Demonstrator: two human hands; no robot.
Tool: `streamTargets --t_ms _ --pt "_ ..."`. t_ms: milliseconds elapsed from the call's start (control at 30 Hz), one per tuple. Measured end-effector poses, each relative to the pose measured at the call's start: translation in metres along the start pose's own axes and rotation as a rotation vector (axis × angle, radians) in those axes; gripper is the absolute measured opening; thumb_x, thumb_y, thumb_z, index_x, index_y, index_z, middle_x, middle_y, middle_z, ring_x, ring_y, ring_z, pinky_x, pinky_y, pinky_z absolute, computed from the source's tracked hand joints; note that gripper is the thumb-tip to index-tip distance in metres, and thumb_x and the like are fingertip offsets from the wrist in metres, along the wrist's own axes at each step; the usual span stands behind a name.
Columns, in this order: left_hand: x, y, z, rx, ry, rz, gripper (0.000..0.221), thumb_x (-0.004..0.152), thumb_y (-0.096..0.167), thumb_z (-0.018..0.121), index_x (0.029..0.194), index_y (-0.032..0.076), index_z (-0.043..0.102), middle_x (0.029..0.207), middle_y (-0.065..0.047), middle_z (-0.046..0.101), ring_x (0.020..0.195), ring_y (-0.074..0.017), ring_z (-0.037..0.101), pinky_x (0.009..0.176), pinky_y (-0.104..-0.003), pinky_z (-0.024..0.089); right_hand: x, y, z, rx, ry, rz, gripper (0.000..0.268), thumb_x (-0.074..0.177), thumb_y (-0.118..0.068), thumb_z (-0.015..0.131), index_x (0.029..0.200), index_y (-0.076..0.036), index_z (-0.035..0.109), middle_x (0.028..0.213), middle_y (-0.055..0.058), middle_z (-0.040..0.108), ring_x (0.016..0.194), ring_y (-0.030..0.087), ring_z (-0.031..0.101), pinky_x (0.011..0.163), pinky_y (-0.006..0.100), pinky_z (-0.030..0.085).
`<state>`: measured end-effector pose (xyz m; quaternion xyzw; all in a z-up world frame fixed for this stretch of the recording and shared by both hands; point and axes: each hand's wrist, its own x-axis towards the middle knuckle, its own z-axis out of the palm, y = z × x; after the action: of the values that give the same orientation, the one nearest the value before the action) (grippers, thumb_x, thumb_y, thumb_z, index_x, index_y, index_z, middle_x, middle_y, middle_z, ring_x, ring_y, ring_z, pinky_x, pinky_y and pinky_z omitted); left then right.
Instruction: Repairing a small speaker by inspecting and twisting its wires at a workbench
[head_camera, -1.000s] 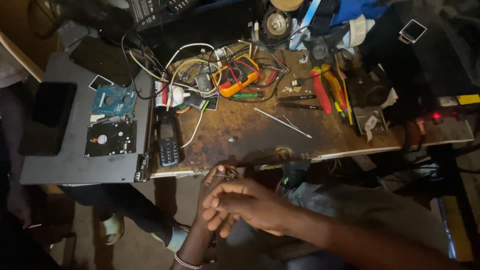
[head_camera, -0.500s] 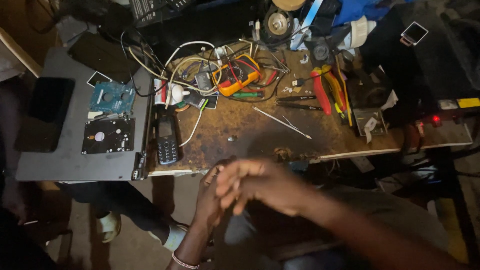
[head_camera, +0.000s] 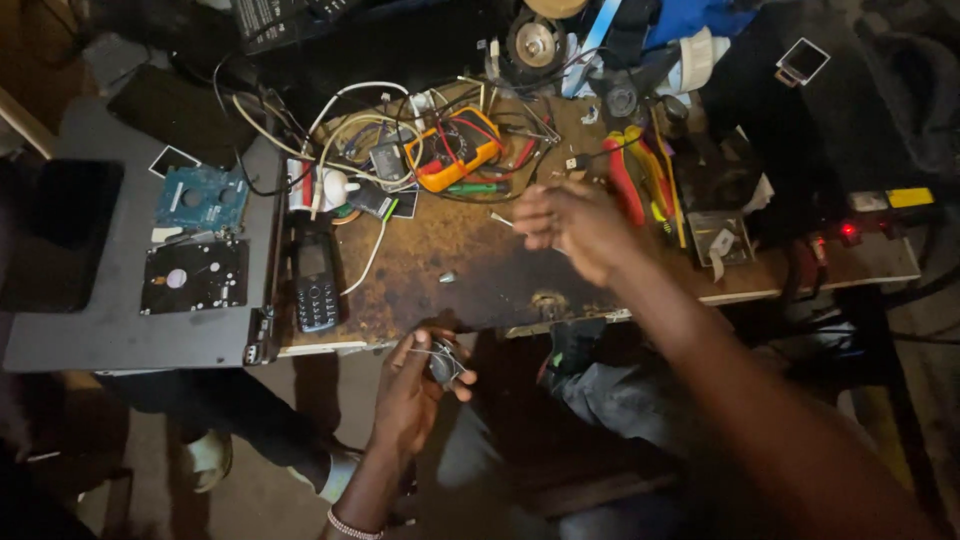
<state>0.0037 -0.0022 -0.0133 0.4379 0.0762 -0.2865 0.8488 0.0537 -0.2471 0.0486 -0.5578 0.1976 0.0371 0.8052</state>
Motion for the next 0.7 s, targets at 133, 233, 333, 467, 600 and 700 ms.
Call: streamTargets --t_ms 133,233,333,467,600,700 --pt "0.000 0.001 0.003 -0.019 -0.017 0.024 0.039 0.086 0.034 0.045 0.093 -0.004 0.054 0.071 -0.021 0.059 0.054 -0.0300 0.061 0.040 -0.033 0.051 -0.023 0.008 0.037 -0.134 0.033 0.073 0.012 0.087 -0.009 0.048 0.088 0.000 0.056 0.078 0.016 0.062 0.059 0.020 0.058 0.050 0.026 0.048" --pt "-0.002 0.004 0.003 -0.061 -0.051 0.019 0.044 0.086 0.036 0.043 0.097 -0.006 0.052 0.076 -0.022 0.059 0.058 -0.0317 0.062 0.044 -0.035 0.052 -0.037 0.027 0.053 -0.077 -0.071 0.079 0.013 0.082 -0.013 0.055 0.085 -0.001 0.055 0.074 0.016 0.063 0.055 0.016 0.060 0.044 0.021 0.045" --pt "-0.001 0.003 0.000 -0.109 -0.120 -0.010 0.039 0.087 0.033 0.041 0.101 -0.003 0.051 0.083 -0.023 0.059 0.064 -0.0330 0.061 0.050 -0.036 0.052 -0.052 0.039 0.061 -0.203 -0.122 0.214 0.012 0.083 -0.015 0.051 0.084 -0.003 0.055 0.076 0.013 0.063 0.060 0.015 0.059 0.048 0.021 0.043" --pt "0.000 -0.001 -0.002 -0.092 -0.131 0.018 0.036 0.084 0.027 0.042 0.103 -0.003 0.047 0.082 -0.026 0.059 0.066 -0.0333 0.065 0.052 -0.037 0.057 -0.059 0.063 0.056 -0.412 -0.224 0.037 0.016 0.082 -0.014 0.055 0.088 0.001 0.058 0.065 0.014 0.060 0.052 0.016 0.060 0.041 0.020 0.050" --pt "0.001 -0.001 0.002 -0.050 -0.070 0.012 0.036 0.081 0.027 0.048 0.103 -0.002 0.050 0.079 -0.025 0.061 0.063 -0.0322 0.065 0.050 -0.036 0.057 -0.066 0.063 0.064 -0.534 -0.265 -0.037 0.013 0.081 -0.007 0.053 0.087 0.003 0.059 0.062 0.015 0.060 0.054 0.018 0.061 0.044 0.024 0.051" --pt "0.000 -0.002 0.001 -0.029 -0.051 0.014 0.032 0.081 0.024 0.050 0.102 -0.002 0.050 0.077 -0.024 0.061 0.061 -0.0315 0.065 0.049 -0.036 0.057 -0.067 0.062 0.064 -0.640 -0.284 -0.125 0.012 0.080 -0.009 0.056 0.086 0.000 0.060 0.057 0.011 0.059 0.050 0.015 0.059 0.042 0.024 0.050"
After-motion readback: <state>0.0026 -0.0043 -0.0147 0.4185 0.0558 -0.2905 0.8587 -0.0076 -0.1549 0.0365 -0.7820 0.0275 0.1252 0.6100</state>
